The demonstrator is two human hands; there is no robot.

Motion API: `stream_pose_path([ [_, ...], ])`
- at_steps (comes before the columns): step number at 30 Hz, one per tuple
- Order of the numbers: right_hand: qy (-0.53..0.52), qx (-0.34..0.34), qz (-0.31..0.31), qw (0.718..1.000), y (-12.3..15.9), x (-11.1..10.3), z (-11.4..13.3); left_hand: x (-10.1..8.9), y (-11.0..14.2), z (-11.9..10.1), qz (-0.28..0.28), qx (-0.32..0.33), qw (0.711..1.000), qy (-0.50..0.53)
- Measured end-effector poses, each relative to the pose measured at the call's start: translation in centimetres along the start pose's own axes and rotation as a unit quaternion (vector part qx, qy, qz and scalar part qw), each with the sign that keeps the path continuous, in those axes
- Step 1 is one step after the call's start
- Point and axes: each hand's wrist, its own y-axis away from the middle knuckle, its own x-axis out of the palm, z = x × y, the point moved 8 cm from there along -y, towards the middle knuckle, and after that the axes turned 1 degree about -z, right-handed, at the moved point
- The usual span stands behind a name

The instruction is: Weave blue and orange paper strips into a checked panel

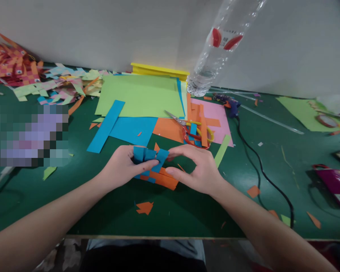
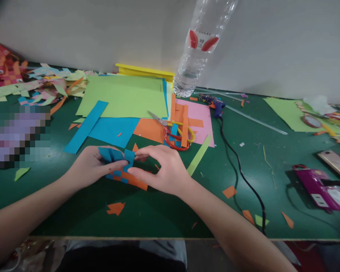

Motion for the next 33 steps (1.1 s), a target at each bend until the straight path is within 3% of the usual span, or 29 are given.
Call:
stream_pose_path([
  [4, -0.015, 0.052, -0.001, 0.999, 0.1, 0.3, -0.4, 1.3, 0.1, 0.8, 0.064, -0.051, 0.996, 0.028],
  [9, -0.037, 0.096, 0.019, 0.995, 0.3, 1.5, -1.0, 2.3, 0.1, 0.3, 0.107, -0.016, 0.994, -0.004],
  [12, -0.036, 0.099, 0.027, 0.994, 0.3, 1.7, -1.1, 2.4, 0.1, 0.4, 0.109, -0.014, 0.994, -0.007],
  [22, -0.038, 0.047, -0.034, 0.998, 0.0, -0.2, -0.2, 1.5, -0.1, 0.3, 0.098, 0.014, 0.994, 0.044],
  [33, -0.058, 0.006, -0.067, 0.996, 0.1, -0.8, 0.8, 1.5, 0.0, 0.2, 0.088, 0.011, 0.993, 0.075],
])
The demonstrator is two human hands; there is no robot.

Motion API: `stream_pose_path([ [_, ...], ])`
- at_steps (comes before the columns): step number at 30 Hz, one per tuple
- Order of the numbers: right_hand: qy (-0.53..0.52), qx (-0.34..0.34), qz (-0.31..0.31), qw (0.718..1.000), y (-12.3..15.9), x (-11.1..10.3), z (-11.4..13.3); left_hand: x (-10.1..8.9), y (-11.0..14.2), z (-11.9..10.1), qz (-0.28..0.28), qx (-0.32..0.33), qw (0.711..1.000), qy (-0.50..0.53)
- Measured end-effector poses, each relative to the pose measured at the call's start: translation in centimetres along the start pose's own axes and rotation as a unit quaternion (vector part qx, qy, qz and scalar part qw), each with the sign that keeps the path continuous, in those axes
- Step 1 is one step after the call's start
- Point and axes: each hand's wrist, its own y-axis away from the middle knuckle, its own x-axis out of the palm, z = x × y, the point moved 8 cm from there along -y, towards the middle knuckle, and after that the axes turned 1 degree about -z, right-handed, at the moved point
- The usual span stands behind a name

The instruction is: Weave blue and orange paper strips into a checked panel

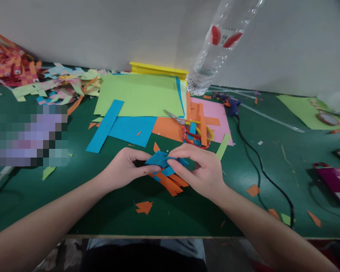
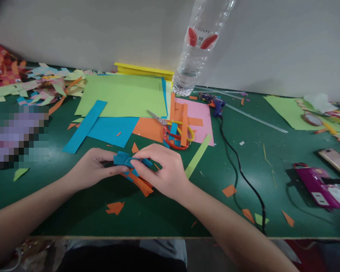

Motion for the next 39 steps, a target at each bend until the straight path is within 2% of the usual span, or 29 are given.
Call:
stream_pose_path([
  [4, 0.001, -0.006, 0.0, 1.0, 0.1, -0.1, 0.2, -0.1, 0.1, -0.3, -0.001, 0.013, 1.0, -0.012],
  [10, -0.032, 0.047, 0.01, 0.998, 0.3, 0.2, -0.5, 0.0, 0.1, -1.5, 0.003, 0.054, 0.997, -0.057],
  [18, -0.065, 0.016, 0.013, 0.998, 0.4, 0.9, 0.0, 0.2, 0.3, -2.2, -0.01, 0.116, 0.985, -0.125],
  [21, -0.072, 0.012, 0.019, 0.997, 0.3, 0.9, 0.0, 0.2, 0.4, -2.2, -0.012, 0.115, 0.983, -0.142],
  [26, -0.06, -0.006, 0.012, 0.998, -0.2, 1.0, 0.3, -0.3, 0.4, -2.4, -0.023, 0.107, 0.988, -0.108],
  [29, -0.063, 0.012, 0.025, 0.998, -0.7, 1.3, 0.2, -0.6, 0.5, -2.5, -0.025, 0.104, 0.99, -0.096],
  [34, -0.038, 0.078, 0.046, 0.995, -2.1, 1.5, -0.3, -1.6, 0.8, -2.5, -0.066, 0.105, 0.988, -0.091],
  [39, 0.027, 0.063, 0.082, 0.994, -3.8, 2.2, 0.2, -2.7, 0.8, -2.1, -0.113, 0.111, 0.982, -0.102],
])
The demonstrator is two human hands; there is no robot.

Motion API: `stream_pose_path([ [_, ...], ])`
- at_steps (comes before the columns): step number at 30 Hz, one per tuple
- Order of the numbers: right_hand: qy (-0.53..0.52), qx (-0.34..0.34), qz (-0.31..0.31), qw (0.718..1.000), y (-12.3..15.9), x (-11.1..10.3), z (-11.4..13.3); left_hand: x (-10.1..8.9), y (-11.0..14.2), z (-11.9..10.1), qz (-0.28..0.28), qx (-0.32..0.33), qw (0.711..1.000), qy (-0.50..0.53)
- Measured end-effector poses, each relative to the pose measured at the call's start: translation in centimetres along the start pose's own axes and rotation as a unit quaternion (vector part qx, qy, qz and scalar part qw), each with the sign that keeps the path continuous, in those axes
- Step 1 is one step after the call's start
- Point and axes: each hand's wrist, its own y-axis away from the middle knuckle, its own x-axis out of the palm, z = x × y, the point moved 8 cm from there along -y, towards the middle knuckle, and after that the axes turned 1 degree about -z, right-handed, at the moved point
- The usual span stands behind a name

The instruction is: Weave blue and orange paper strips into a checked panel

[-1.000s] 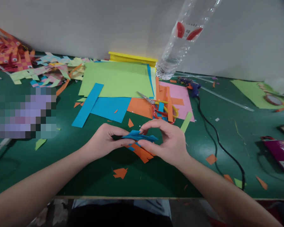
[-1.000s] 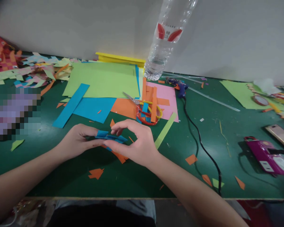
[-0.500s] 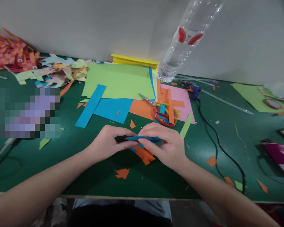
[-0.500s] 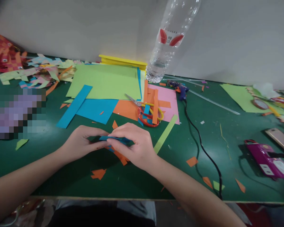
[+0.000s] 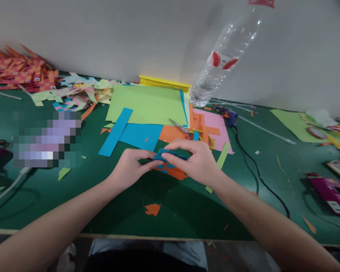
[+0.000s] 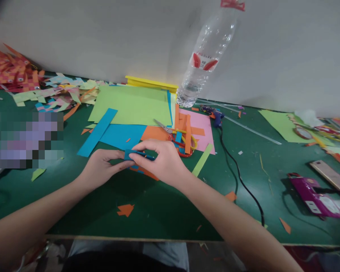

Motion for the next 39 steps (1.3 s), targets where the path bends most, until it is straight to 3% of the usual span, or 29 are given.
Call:
stream_pose_path([
  [12, 0.029, -0.075, 0.007, 0.997, -2.0, 1.0, 0.6, -1.4, -0.8, 1.1, -0.034, 0.001, 0.997, -0.067],
  [15, 0.014, -0.051, -0.041, 0.998, -2.0, -0.1, 0.1, -2.0, -0.9, 1.4, -0.058, -0.021, 0.995, -0.083],
  [19, -0.053, -0.005, -0.103, 0.993, -1.1, -1.9, -2.4, -2.9, -1.0, 1.7, -0.086, -0.044, 0.991, -0.09],
  [26, -0.011, 0.008, -0.048, 0.999, 0.9, -0.8, -5.7, -3.2, -1.5, 1.6, -0.1, -0.031, 0.986, -0.133],
  [34, 0.015, 0.031, -0.06, 0.998, 1.8, -0.4, -6.4, -2.4, -1.4, 2.1, -0.076, -0.028, 0.989, -0.123],
  [39, 0.021, -0.001, -0.046, 0.999, 2.1, -0.1, -5.8, -1.7, -1.2, 2.1, -0.064, -0.033, 0.994, -0.078],
])
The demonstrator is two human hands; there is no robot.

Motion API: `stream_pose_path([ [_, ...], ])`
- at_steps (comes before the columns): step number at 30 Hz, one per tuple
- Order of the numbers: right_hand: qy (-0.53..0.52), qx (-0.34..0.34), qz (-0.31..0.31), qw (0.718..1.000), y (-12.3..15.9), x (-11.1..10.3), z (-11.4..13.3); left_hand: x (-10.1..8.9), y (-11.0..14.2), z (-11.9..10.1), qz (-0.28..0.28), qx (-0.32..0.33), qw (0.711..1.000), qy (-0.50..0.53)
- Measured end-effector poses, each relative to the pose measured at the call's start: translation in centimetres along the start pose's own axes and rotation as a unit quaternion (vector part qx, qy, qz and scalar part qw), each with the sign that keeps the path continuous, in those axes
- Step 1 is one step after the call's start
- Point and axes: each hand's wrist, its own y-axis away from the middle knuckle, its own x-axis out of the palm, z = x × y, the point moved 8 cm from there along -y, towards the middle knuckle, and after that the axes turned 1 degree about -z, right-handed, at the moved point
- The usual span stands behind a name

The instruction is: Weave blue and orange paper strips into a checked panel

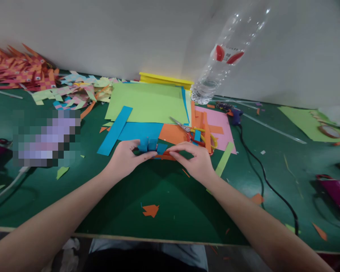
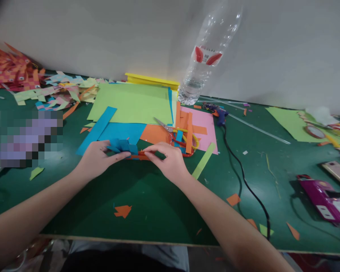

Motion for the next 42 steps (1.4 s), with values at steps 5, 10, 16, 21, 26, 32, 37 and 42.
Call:
stream_pose_path([
  [5, 0.015, -0.041, 0.003, 0.999, 0.3, 0.3, 1.0, 0.4, 0.1, 0.3, -0.011, -0.032, 0.998, 0.053],
  [10, 0.044, -0.101, -0.007, 0.994, 0.4, 0.4, 2.0, 0.8, 0.3, 0.8, -0.001, -0.058, 0.996, 0.073],
  [16, 0.083, -0.182, 0.002, 0.98, 0.6, 0.8, 2.8, 0.7, 0.4, 1.0, 0.001, -0.062, 0.995, 0.075],
  [21, 0.082, -0.165, 0.0, 0.983, 0.7, 0.7, 2.8, 0.5, 0.3, 0.4, -0.007, -0.049, 0.996, 0.068],
  [26, 0.056, -0.075, 0.026, 0.995, 0.5, 1.1, 1.7, 0.4, 0.3, -0.1, -0.011, -0.033, 0.996, 0.088],
  [32, 0.06, -0.031, 0.037, 0.997, 0.4, 1.3, 0.7, 0.4, 0.3, 0.3, -0.001, -0.035, 0.998, 0.051],
  [37, 0.062, -0.045, 0.047, 0.996, 0.4, 1.4, 0.7, 0.7, 0.5, 0.7, 0.003, -0.056, 0.995, 0.081],
  [42, 0.075, -0.067, 0.051, 0.994, 0.5, 1.5, 0.9, 0.8, 0.5, 0.8, -0.002, -0.064, 0.994, 0.09],
])
